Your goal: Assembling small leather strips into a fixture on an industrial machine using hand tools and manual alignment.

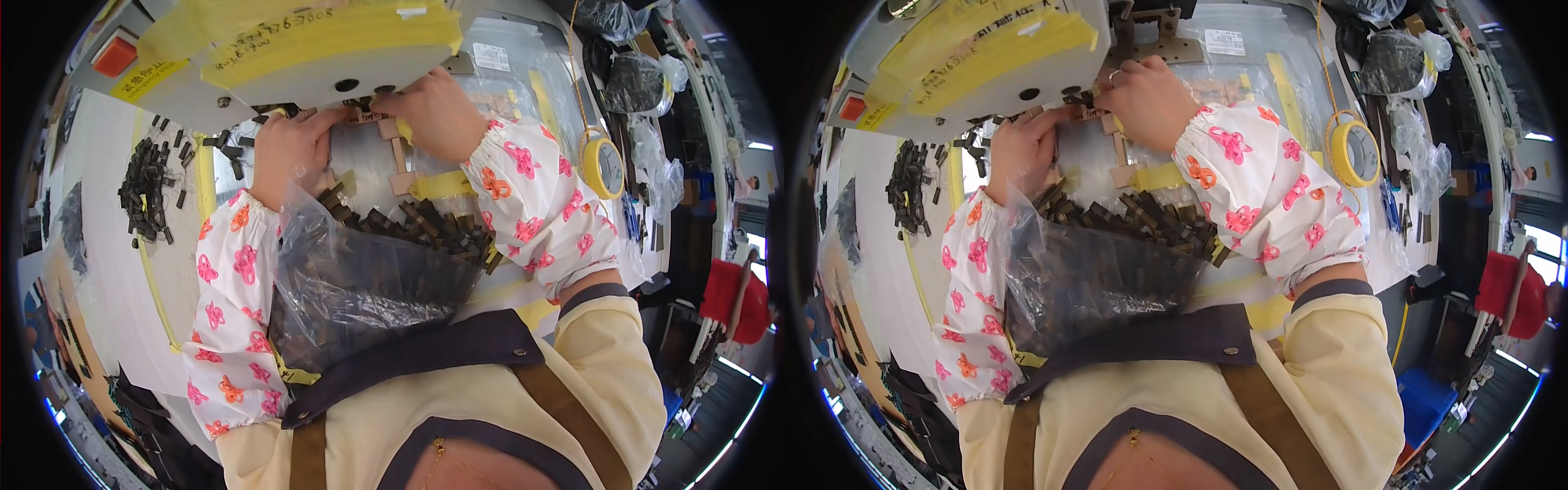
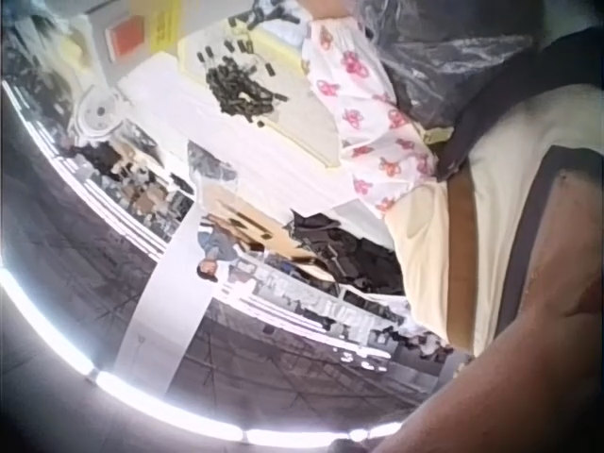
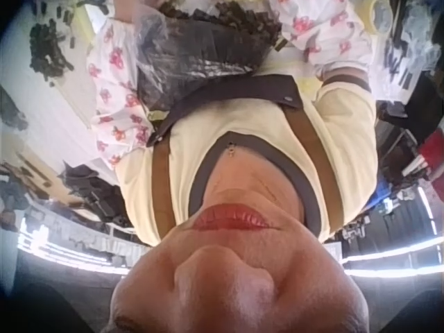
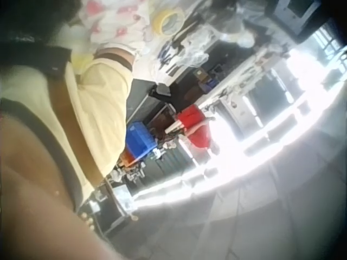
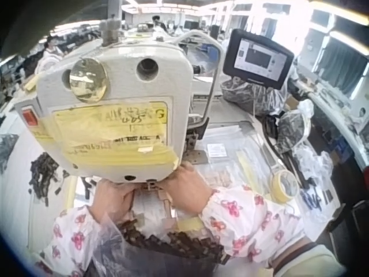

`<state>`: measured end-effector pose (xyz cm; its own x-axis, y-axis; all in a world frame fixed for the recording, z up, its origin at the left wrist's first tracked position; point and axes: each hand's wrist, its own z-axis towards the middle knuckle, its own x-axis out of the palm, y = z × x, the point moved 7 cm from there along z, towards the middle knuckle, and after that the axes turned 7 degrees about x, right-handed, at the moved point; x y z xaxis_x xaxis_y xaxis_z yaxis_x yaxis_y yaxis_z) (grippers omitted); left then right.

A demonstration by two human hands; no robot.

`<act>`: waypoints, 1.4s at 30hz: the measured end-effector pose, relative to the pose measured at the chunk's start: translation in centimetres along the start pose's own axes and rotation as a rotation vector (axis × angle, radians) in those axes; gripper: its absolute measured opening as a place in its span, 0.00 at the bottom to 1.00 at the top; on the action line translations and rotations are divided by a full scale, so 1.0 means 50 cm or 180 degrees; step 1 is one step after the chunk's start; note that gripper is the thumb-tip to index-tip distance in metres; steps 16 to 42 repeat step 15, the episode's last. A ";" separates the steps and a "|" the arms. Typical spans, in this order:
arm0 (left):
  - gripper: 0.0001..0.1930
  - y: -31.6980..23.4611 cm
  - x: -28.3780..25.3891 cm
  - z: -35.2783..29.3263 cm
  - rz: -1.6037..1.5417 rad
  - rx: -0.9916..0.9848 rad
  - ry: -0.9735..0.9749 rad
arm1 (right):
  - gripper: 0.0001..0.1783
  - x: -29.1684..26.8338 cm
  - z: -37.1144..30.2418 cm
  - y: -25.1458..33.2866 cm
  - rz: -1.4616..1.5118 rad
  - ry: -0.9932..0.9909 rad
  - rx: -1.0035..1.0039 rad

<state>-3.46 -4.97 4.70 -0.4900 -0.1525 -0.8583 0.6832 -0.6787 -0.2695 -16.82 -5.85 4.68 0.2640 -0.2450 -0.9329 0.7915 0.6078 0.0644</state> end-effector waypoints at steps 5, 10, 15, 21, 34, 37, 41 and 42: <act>0.11 -0.009 -0.006 0.004 -0.0026 0.0045 -0.0236 | 0.14 -0.024 -0.017 -0.009 0.0117 0.0083 -0.0047; 0.07 0.056 -0.032 -0.045 0.0509 -0.0159 -0.0149 | 0.08 -0.124 -0.080 -0.019 0.1233 0.0522 0.0016; 0.08 0.139 -0.088 -0.120 0.0602 -0.0523 -0.0061 | 0.06 -0.168 -0.229 -0.010 0.1159 0.1749 0.0082; 0.08 0.139 -0.088 -0.120 0.0602 -0.0523 -0.0061 | 0.06 -0.168 -0.229 -0.010 0.1159 0.1749 0.0082; 0.08 0.139 -0.088 -0.120 0.0602 -0.0523 -0.0061 | 0.06 -0.168 -0.229 -0.010 0.1159 0.1749 0.0082; 0.08 0.139 -0.088 -0.120 0.0602 -0.0523 -0.0061 | 0.06 -0.168 -0.229 -0.010 0.1159 0.1749 0.0082; 0.08 0.139 -0.088 -0.120 0.0602 -0.0523 -0.0061 | 0.06 -0.168 -0.229 -0.010 0.1159 0.1749 0.0082; 0.08 0.139 -0.088 -0.120 0.0602 -0.0523 -0.0061 | 0.06 -0.168 -0.229 -0.010 0.1159 0.1749 0.0082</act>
